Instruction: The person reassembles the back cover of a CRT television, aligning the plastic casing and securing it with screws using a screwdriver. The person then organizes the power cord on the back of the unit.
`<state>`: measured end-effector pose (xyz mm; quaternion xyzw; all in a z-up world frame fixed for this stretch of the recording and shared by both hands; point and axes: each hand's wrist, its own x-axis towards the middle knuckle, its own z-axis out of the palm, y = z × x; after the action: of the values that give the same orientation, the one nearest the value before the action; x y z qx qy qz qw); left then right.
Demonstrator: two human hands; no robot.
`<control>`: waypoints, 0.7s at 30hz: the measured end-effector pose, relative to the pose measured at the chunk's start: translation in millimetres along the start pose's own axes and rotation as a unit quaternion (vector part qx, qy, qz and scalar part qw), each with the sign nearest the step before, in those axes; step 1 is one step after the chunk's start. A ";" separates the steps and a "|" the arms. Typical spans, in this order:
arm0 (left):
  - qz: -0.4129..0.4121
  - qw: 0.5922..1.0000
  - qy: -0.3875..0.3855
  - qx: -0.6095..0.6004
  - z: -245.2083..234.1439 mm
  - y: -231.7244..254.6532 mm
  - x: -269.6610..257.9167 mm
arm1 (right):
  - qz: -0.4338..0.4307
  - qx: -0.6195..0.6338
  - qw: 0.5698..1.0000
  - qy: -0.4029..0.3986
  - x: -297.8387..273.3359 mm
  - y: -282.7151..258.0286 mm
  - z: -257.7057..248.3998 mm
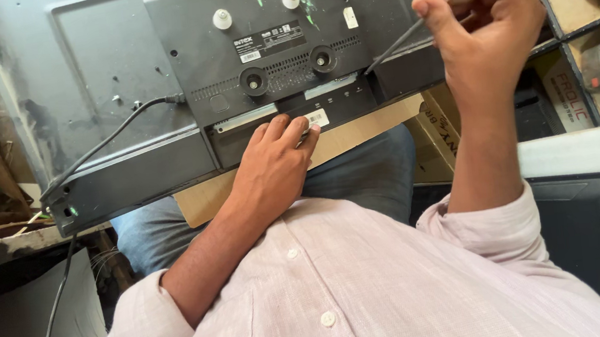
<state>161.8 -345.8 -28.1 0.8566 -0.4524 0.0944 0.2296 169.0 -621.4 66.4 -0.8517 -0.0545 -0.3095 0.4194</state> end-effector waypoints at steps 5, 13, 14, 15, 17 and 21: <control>-0.005 1.000 0.001 -0.018 1.7 0.1 -3.4 | 0.075 0.132 0.988 -0.002 11.8 -25.6 9.0; -0.005 1.000 0.002 -0.015 5.7 -0.2 -4.7 | 0.025 -0.024 0.999 0.028 4.3 9.3 0.7; -0.005 1.000 0.004 -0.020 5.4 -0.7 -5.0 | 0.031 -0.003 0.999 0.022 3.6 10.1 0.1; -0.007 1.000 0.002 -0.029 4.7 -1.2 -5.3 | 0.036 0.021 0.999 0.014 5.3 7.4 2.3; -0.013 0.999 -0.003 -0.045 2.8 -1.3 -6.4 | 0.059 0.168 0.983 -0.030 9.7 -8.4 3.3; 0.001 0.997 0.015 -0.078 -8.7 -2.9 -10.5 | 0.169 0.245 0.955 -0.010 6.9 -36.9 1.4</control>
<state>158.6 -332.5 -25.2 0.8339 -0.4559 0.0716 0.3027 162.2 -597.8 94.9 -0.7223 0.0117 -0.2031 0.6610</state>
